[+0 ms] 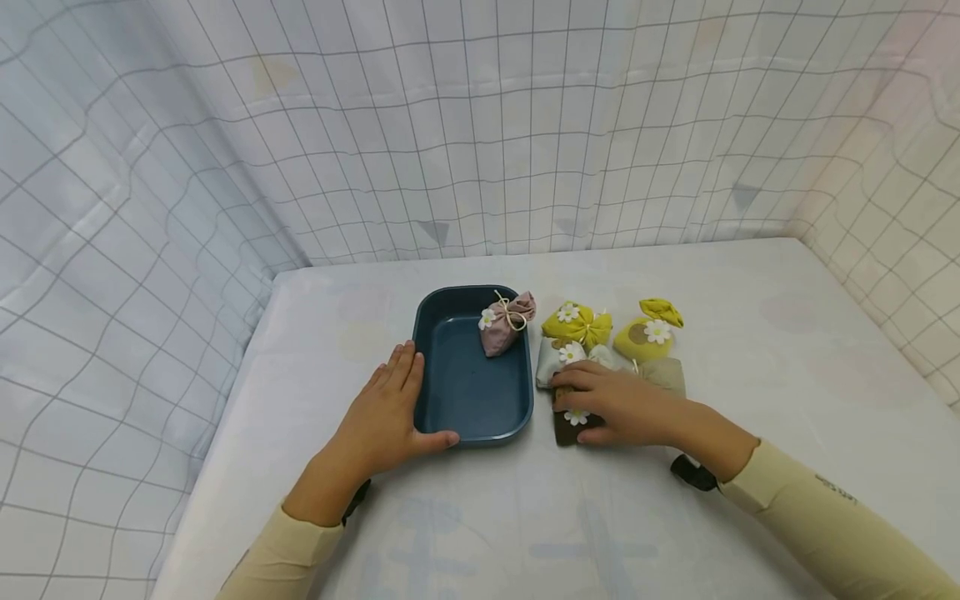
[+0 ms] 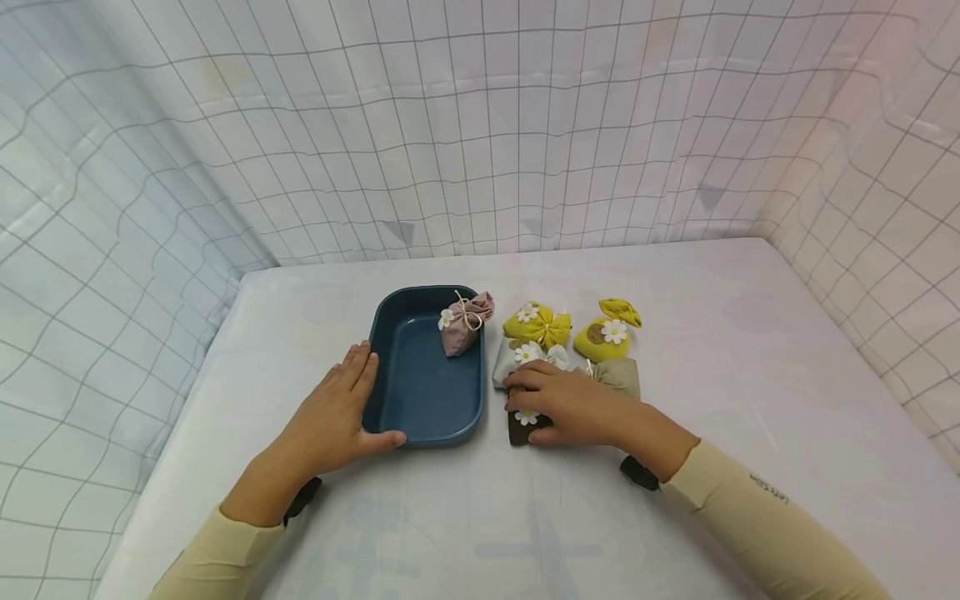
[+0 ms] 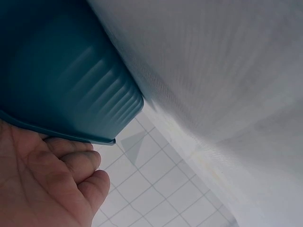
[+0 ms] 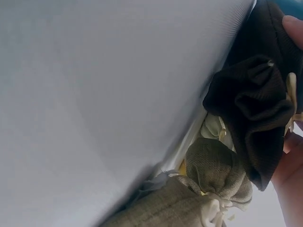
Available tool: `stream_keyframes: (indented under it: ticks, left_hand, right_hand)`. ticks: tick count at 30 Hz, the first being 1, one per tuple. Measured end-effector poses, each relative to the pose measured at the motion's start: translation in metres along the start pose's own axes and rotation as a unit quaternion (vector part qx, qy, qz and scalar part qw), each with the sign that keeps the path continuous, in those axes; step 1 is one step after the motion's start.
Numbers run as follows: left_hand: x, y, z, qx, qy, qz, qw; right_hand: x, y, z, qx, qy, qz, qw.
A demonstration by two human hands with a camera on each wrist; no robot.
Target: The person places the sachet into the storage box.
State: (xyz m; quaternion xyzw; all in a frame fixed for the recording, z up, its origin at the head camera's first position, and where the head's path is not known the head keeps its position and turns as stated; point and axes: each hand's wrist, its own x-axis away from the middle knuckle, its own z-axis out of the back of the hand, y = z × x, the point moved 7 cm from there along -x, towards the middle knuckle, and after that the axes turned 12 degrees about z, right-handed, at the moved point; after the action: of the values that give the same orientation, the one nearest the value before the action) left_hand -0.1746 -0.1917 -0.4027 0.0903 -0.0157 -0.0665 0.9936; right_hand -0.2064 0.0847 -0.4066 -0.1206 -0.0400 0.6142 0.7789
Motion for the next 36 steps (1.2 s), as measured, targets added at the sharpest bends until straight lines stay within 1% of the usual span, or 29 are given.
stream_keyframes:
  ticks: [6,16,30,36]
  left_hand:
    - [-0.001,0.0,0.001,-0.002,0.002,0.0,1.0]
    - [-0.001,-0.001,0.001,-0.002,-0.002,0.001,1.0]
    - [0.0,0.0,0.001,-0.002,0.001,0.0,1.0]
    - [0.0,0.0,0.001,-0.004,0.0,0.0,1.0]
  right_hand:
    - [-0.001,0.0,0.008,-0.015,0.017,0.011,1.0]
    - [-0.004,-0.003,0.025,-0.017,0.037,0.039,0.998]
    - [-0.006,0.0,0.035,-0.006,0.028,0.038,0.999]
    - [-0.005,0.001,0.045,-0.023,0.029,0.018,0.999]
